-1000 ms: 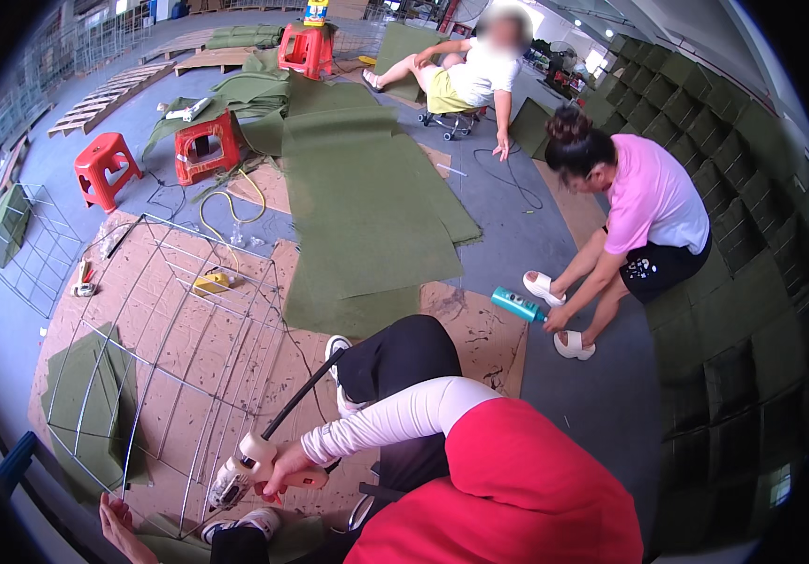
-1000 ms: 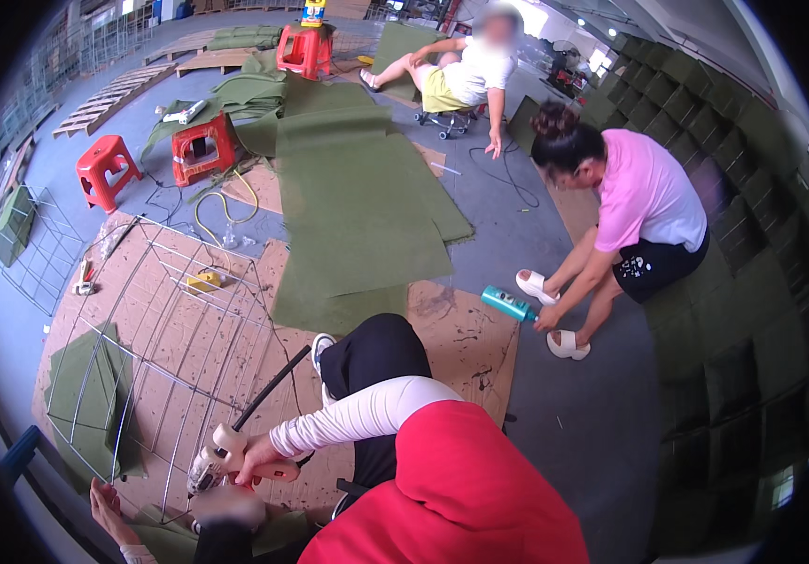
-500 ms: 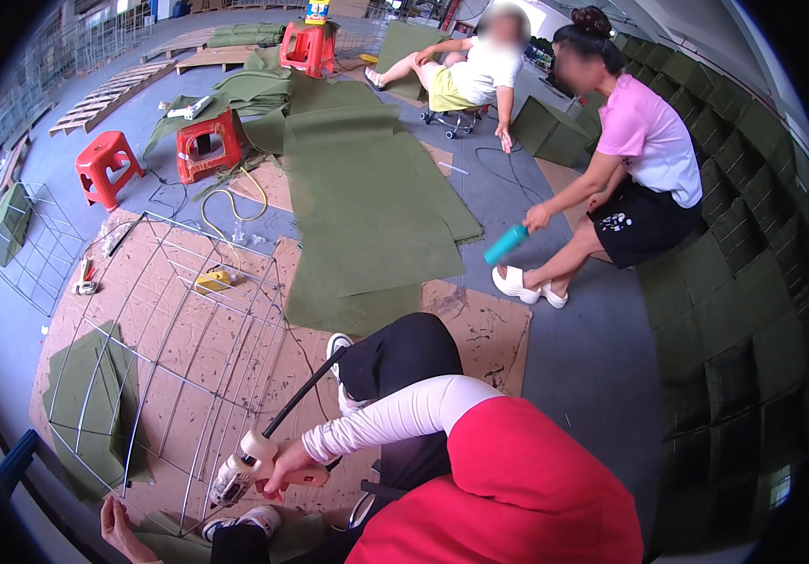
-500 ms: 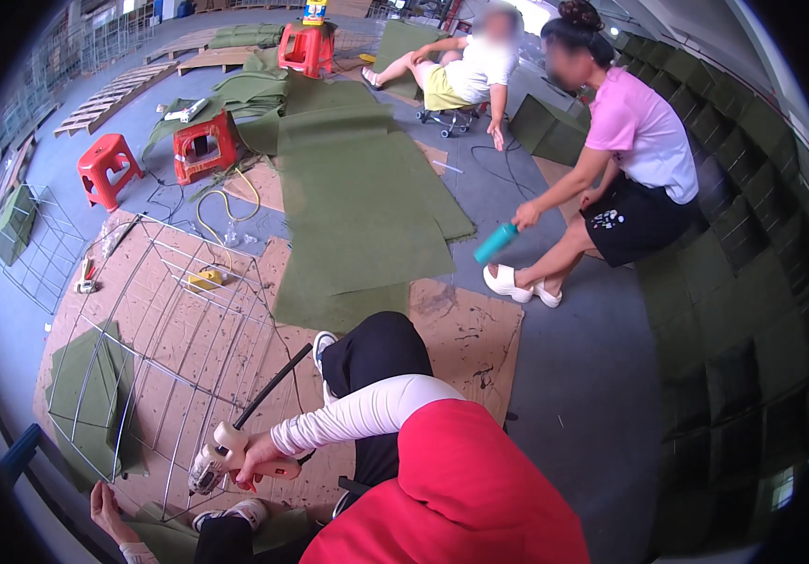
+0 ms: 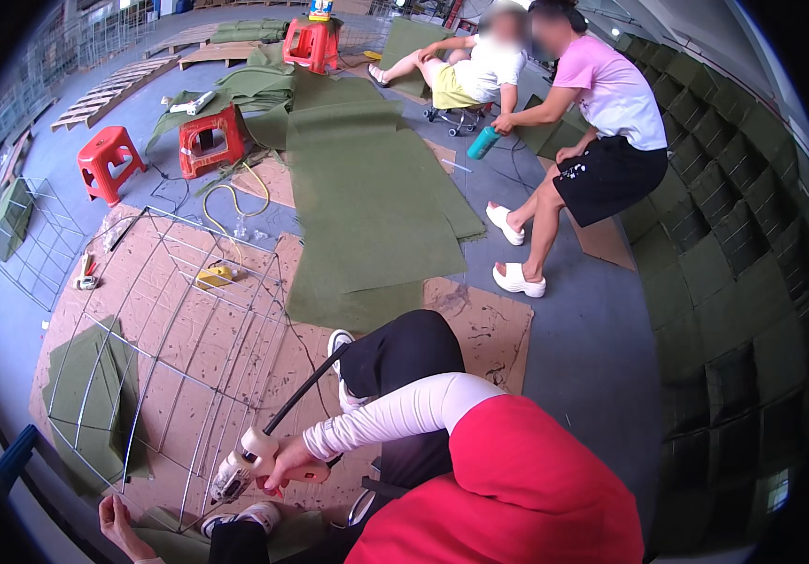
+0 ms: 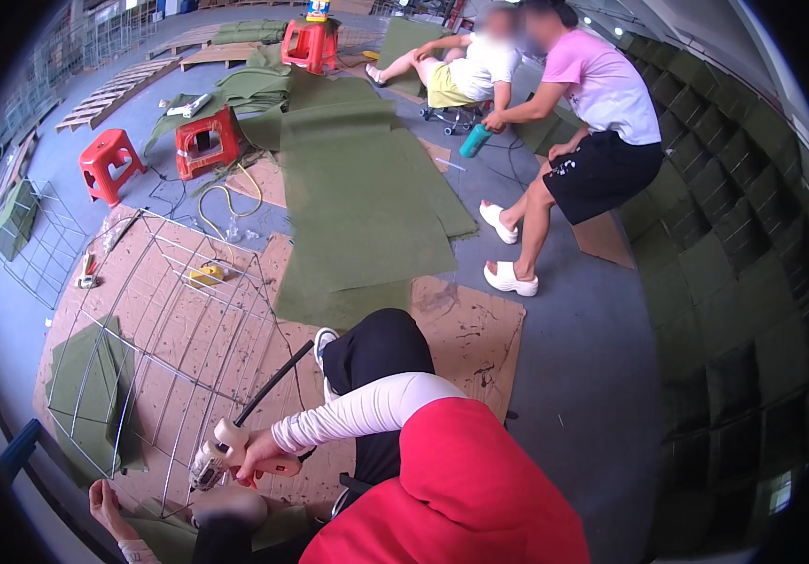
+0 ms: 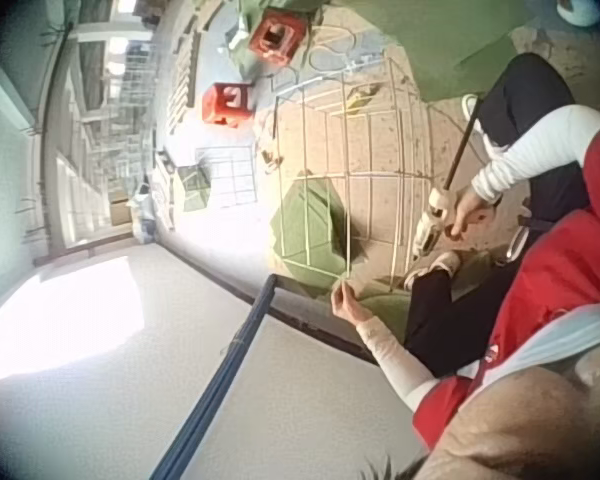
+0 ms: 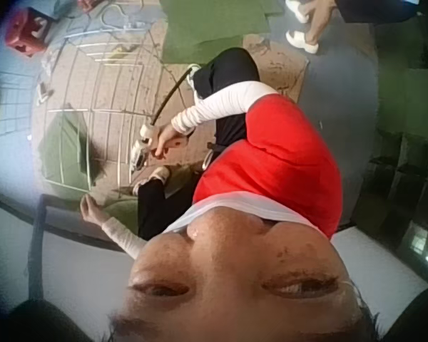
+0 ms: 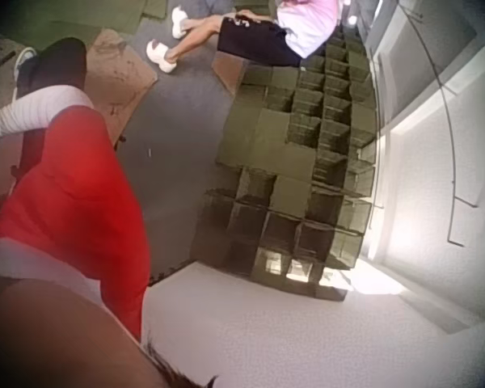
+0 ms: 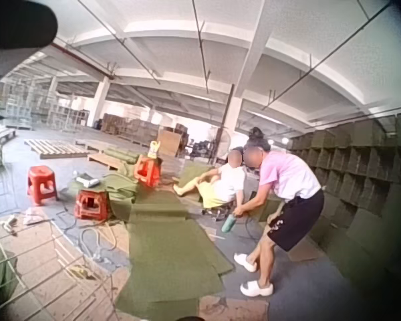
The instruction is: Assembling, gluing, and constructing cloth-covered structural components or storage bins on a factory floor.
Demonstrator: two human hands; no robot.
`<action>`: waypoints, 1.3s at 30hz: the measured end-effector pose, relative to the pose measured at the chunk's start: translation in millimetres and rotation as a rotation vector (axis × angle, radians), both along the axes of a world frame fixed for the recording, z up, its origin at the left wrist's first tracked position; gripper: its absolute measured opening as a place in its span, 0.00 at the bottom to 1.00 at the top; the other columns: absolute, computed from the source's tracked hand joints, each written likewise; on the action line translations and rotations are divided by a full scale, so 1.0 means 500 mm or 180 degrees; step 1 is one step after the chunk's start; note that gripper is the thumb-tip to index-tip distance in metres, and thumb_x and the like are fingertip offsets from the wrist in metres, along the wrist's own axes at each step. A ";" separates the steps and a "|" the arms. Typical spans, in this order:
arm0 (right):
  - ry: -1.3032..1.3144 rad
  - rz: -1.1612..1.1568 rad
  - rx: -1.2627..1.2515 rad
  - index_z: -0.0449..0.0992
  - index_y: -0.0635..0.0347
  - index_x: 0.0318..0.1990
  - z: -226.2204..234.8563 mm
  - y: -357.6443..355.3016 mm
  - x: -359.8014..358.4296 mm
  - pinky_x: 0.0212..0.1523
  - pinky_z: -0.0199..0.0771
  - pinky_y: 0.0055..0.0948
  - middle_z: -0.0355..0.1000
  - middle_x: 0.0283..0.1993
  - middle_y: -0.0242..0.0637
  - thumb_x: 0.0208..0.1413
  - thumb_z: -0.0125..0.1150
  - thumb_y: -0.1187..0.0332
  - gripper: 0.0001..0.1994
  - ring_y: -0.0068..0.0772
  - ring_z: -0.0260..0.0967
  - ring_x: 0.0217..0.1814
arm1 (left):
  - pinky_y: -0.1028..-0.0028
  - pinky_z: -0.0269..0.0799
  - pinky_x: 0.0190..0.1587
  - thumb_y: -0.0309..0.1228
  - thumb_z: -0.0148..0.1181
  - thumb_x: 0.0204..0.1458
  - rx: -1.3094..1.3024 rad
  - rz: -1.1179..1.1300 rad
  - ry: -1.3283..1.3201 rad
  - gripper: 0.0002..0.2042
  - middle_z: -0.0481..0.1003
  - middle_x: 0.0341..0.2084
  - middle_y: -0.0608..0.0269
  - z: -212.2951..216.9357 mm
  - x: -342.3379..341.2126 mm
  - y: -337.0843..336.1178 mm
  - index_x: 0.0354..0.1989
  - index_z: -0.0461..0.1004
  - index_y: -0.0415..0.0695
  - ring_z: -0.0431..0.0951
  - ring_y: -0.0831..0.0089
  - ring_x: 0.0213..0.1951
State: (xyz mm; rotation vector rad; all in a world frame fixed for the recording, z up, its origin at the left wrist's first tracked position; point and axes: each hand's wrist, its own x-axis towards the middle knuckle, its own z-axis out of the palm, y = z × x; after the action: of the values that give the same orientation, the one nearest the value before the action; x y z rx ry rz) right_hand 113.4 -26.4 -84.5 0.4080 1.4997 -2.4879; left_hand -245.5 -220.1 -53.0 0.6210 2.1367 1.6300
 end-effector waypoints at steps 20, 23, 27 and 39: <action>0.0190 0.0154 0.0210 0.71 0.58 0.33 -0.002 -0.026 -0.048 0.33 0.68 0.26 0.70 0.30 0.32 0.42 0.60 0.67 0.10 0.25 0.67 0.33 | 0.87 0.61 0.30 0.29 0.55 0.49 0.0245 0.0276 -0.0430 0.04 0.69 0.23 0.74 0.020 0.014 -0.025 0.31 0.72 0.44 0.66 0.87 0.27; 0.0235 0.0083 0.0088 0.70 0.58 0.33 -0.008 -0.033 -0.057 0.33 0.68 0.26 0.70 0.30 0.32 0.43 0.60 0.68 0.09 0.25 0.67 0.33 | 0.87 0.61 0.31 0.26 0.54 0.49 0.0544 0.0278 -0.0497 0.02 0.68 0.26 0.74 0.004 -0.004 -0.044 0.31 0.70 0.45 0.66 0.87 0.28; 0.0239 0.0083 0.0042 0.70 0.58 0.33 -0.016 -0.036 -0.060 0.33 0.67 0.26 0.70 0.29 0.31 0.43 0.60 0.68 0.09 0.25 0.67 0.32 | 0.88 0.61 0.32 0.23 0.53 0.48 0.0791 0.0082 -0.0578 0.05 0.67 0.28 0.74 -0.015 -0.023 -0.053 0.33 0.69 0.45 0.65 0.87 0.29; 0.0157 -0.0056 -0.0049 0.71 0.60 0.33 -0.010 -0.032 -0.041 0.31 0.66 0.22 0.70 0.30 0.32 0.42 0.61 0.70 0.10 0.22 0.65 0.30 | 0.88 0.54 0.26 0.23 0.48 0.46 0.0647 -0.0108 -0.0570 0.03 0.61 0.22 0.75 0.014 0.014 -0.022 0.30 0.65 0.45 0.58 0.89 0.23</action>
State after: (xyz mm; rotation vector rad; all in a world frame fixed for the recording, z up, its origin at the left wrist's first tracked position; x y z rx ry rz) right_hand 93.1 -42.5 -89.4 0.3612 1.5003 -2.5392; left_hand -238.5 -231.1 -46.2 0.5445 1.8404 1.8253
